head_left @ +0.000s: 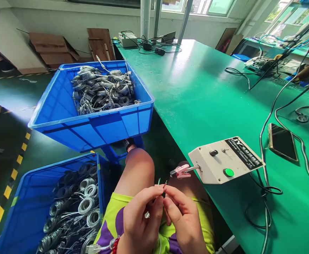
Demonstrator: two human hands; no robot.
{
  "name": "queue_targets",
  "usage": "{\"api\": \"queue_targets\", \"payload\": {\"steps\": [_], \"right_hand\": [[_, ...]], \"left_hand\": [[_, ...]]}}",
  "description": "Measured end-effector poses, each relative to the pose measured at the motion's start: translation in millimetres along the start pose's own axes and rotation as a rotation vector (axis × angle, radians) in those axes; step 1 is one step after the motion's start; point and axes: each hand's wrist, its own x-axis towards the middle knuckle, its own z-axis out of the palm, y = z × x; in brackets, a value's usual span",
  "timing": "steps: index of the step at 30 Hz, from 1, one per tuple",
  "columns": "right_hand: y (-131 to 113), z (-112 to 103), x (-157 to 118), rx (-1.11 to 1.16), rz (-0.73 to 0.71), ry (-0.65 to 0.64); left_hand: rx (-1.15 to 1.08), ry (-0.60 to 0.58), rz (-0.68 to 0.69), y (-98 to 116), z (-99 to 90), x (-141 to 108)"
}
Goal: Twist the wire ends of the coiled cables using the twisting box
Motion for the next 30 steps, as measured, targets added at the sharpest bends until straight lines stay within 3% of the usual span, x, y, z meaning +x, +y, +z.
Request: {"api": "queue_targets", "payload": {"steps": [5,9,20,25,27,30], "right_hand": [[-11.5,9.1,0.0,0.198,0.066,-0.05],[-23.2,13.9,6.3,0.291,0.08,-0.16],[-18.2,25.1,7.8,0.305,0.124,-0.1],[10.1,16.7,6.8,0.251,0.051,-0.138],[29.4,7.3,8.1,0.086,-0.043,-0.168],[60.5,-4.6,12.8,-0.298,-0.258,-0.377]], "left_hand": [[-0.054,0.11,-0.054,2.7,2.3,-7.9],[-0.109,0.093,-0.074,5.6,3.4,-9.8],[-0.12,0.085,-0.103,7.3,-1.3,-20.7],[-0.117,0.081,-0.152,8.9,-9.4,-25.9],[-0.122,0.094,-0.197,7.5,-13.5,-28.0],[-0.094,0.151,-0.26,3.5,-20.1,-28.1]]}}
